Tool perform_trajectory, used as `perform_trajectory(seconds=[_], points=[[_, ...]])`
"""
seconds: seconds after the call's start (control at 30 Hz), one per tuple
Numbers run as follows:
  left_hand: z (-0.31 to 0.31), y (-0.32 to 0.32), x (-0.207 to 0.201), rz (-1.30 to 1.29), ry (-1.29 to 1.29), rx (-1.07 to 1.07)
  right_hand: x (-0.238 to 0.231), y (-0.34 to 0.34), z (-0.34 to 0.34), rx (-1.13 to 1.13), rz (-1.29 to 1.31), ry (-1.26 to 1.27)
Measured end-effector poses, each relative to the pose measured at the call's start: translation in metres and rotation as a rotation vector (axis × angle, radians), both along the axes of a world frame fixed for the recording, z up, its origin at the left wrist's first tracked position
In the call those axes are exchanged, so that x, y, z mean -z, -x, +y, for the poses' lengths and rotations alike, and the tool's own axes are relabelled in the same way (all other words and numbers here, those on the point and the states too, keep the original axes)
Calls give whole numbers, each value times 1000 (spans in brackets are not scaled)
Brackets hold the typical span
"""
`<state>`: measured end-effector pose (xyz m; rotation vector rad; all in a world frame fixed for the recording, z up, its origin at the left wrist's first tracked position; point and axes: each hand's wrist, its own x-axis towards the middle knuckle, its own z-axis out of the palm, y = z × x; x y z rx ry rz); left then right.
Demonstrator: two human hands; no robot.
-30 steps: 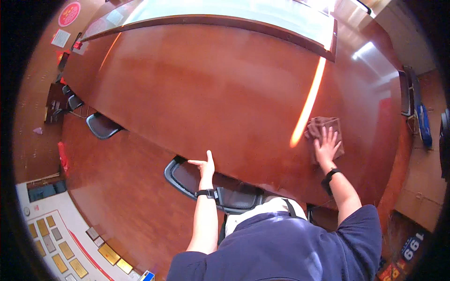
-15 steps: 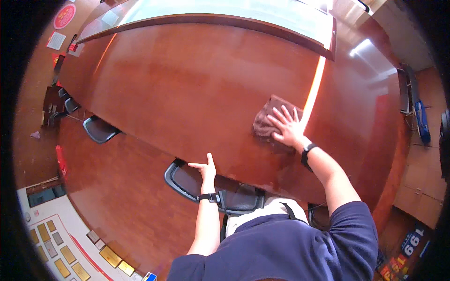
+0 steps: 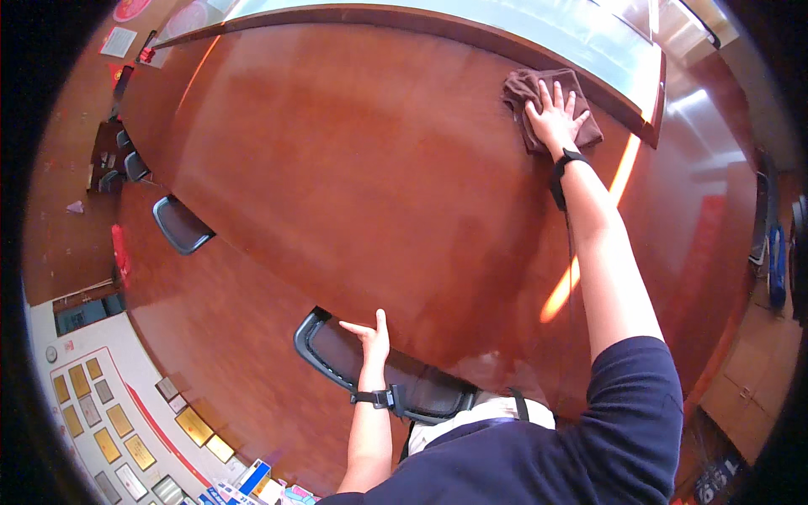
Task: The person wipes a large wooden table with a cloth, moving to different sections to cover the surface.
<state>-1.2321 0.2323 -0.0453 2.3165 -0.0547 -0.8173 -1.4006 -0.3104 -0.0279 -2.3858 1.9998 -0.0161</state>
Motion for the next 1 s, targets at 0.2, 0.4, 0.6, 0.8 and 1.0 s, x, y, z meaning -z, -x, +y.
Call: perform_trajectory(seconds=[0.2,0.4,0.6,0.8,1.0], points=[[6,-4,-2,5,-49,43,-9,-51,44,-224,-10,74],[5,-8,9,-101,-157,121,-22,-74,212,-664,-370,30],[-8,-7,13,-91,-164,164,-8,-21,351,-1021,-539,-21],[-4,-8,9,-12,-155,147,-21,90,306,-707,-389,-17],[-1,-17,6,-4,-194,152,-27,244,260,199,34,-58]])
